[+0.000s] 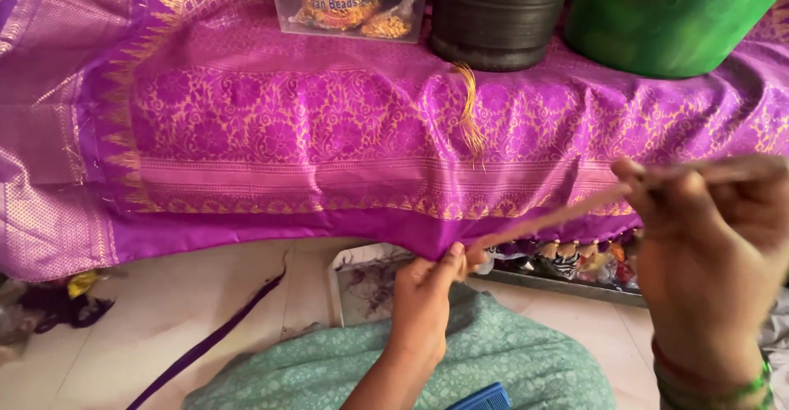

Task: Tie and trim decorative tassels on the edge of a purple saree.

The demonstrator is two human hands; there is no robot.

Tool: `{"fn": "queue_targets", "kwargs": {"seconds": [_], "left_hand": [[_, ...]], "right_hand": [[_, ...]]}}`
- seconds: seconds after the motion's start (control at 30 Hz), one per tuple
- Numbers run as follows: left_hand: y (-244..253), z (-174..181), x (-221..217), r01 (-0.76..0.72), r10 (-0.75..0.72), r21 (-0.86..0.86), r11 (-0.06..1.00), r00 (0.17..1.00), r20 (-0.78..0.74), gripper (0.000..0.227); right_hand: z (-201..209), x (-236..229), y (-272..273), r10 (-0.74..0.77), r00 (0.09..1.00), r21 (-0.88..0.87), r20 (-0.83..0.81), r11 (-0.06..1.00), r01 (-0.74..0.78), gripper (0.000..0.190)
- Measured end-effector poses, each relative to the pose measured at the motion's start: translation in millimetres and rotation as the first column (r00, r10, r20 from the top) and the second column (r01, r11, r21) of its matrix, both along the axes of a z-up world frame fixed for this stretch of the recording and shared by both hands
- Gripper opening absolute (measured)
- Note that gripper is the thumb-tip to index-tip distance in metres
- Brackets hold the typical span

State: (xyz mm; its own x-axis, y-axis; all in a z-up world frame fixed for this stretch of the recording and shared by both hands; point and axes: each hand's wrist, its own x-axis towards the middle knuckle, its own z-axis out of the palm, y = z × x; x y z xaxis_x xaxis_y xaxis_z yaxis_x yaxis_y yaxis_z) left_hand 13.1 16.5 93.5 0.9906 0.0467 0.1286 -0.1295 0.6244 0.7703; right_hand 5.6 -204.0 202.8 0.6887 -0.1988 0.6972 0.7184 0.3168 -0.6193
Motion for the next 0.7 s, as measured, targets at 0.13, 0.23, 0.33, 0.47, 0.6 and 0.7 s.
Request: {"fn": "queue_targets", "kwargs": {"seconds": [0.13,0.23,0.33,0.47,0.6,0.7], "left_hand": [[16.9,-2.5,-7.4,-0.143,0.085,0.456,0.879,0.986,0.144,0.02],[25.7,-3.6,-10.5,-0.668,0.105,0.555,0.495,0.681,0.725,0.016],[17.5,-4.8,-10.1,-0.826,0.078,0.473,0.307,0.517,0.852,0.014],[-7.3,-36.3,-3.2,-0.197,0.127,0.417,0.887,0.973,0.19,0.018],[-8.4,-35.6,-5.6,0.064,-0.03,0.16,0.985,0.978,-0.206,0.025],[-14.5,-34.6,-10.6,-0.205,0.187,0.481,0.852,0.979,0.086,0.023]], "right_hand": [[-99.7,-18.1,-76.3,0.334,0.911,0.364,-0.242,0.901,-0.234,0.03],[-298.5,-51.2,-108.4,0.378,0.858,0.159,-0.347,0.926,-0.343,0.036],[-378.8,-46.9,-75.0,0.386,0.805,-0.023,-0.45,0.896,-0.443,0.043],[-261.9,-42.8,34.2,0.314,0.763,-0.139,-0.565,0.875,-0.463,0.051],[-185.6,-4.2,56.0,0.134,0.888,-0.211,-0.441,0.946,-0.247,0.056],[-157.2,35.2,74.8,0.429,0.7,0.157,-0.57,0.894,-0.419,0.039]]}}
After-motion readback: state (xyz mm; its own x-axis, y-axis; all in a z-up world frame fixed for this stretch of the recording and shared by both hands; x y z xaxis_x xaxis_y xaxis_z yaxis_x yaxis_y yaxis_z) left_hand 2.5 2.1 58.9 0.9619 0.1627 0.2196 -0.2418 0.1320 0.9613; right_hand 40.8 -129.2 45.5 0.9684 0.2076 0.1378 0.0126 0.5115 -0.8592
